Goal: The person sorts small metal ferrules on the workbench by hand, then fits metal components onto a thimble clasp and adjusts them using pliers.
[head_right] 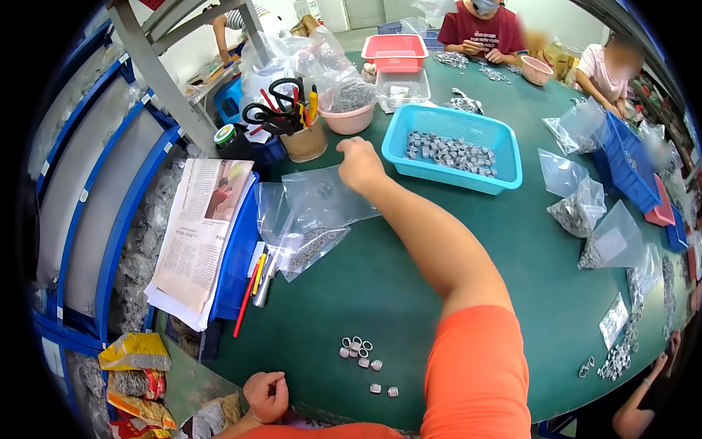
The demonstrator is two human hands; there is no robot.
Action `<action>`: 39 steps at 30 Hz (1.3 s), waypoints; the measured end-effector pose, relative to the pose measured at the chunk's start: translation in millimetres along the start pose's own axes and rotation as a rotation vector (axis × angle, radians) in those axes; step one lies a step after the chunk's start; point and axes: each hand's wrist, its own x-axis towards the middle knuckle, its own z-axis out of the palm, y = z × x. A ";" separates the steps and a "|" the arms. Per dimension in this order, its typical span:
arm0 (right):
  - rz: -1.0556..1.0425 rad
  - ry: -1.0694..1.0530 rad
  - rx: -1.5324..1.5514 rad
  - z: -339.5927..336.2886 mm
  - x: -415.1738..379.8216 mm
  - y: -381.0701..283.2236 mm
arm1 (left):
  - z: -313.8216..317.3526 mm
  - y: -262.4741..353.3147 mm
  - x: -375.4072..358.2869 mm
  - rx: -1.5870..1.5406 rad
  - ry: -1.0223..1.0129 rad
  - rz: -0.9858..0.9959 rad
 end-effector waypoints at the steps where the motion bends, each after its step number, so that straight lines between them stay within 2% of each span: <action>1: -0.082 -0.025 -0.021 -3.2 -7.4 1.3 | -0.1 0.5 -0.7 -0.003 0.004 -0.018; 2: -0.159 -0.050 -0.054 -9.3 -16.3 5.2 | 1.3 0.6 -1.0 -0.019 0.005 -0.034; 4: -0.310 0.043 -0.046 -18.5 -36.6 12.2 | 3.8 -2.6 -3.7 0.062 0.036 0.016; 7: -0.339 0.090 -0.072 -42.7 -69.1 21.8 | 5.7 -6.3 -8.3 0.043 0.037 0.015; 12: -0.187 0.088 -0.007 -101.3 -133.6 19.4 | 8.4 -3.6 -7.6 -0.039 0.085 0.008; 15: -0.128 0.094 0.009 -128.8 -181.3 15.9 | 9.0 -1.5 -3.6 -0.044 0.118 0.084; 19: 0.020 0.069 -0.031 -154.9 -244.4 4.4 | 6.9 -1.2 -6.9 -0.069 0.079 0.003; 24: -0.001 0.011 -0.028 -169.1 -316.0 -35.8 | 9.5 -4.7 -9.4 -0.089 0.094 0.014; 26: 0.042 -0.051 0.071 -171.5 -338.6 -66.4 | 9.5 -5.4 -11.5 -0.105 0.094 -0.004; 28: 0.191 -0.281 0.373 -177.6 -352.1 -107.2 | 10.6 -7.3 -13.3 -0.087 0.087 -0.035; 29: 0.164 -0.402 0.549 -180.7 -355.5 -123.8 | 10.9 -11.4 -15.2 -0.069 0.063 -0.049; 32: -0.019 -0.652 1.097 -181.7 -358.6 -167.0 | 12.3 -14.2 -16.8 -0.100 0.073 -0.065; 34: -0.329 -0.721 1.415 -169.3 -354.6 -188.1 | 13.1 -13.0 -16.3 -0.112 0.085 -0.063; 36: -0.562 -0.891 1.539 -159.9 -354.3 -209.2 | 12.9 -13.1 -17.4 -0.116 0.098 -0.069; 37: -0.512 -1.008 1.517 -154.8 -362.2 -217.1 | 13.0 -14.9 -17.3 -0.112 0.090 -0.066; 39: -0.459 -1.092 1.512 -155.6 -364.8 -221.8 | 12.8 -13.6 -16.7 -0.103 0.108 -0.035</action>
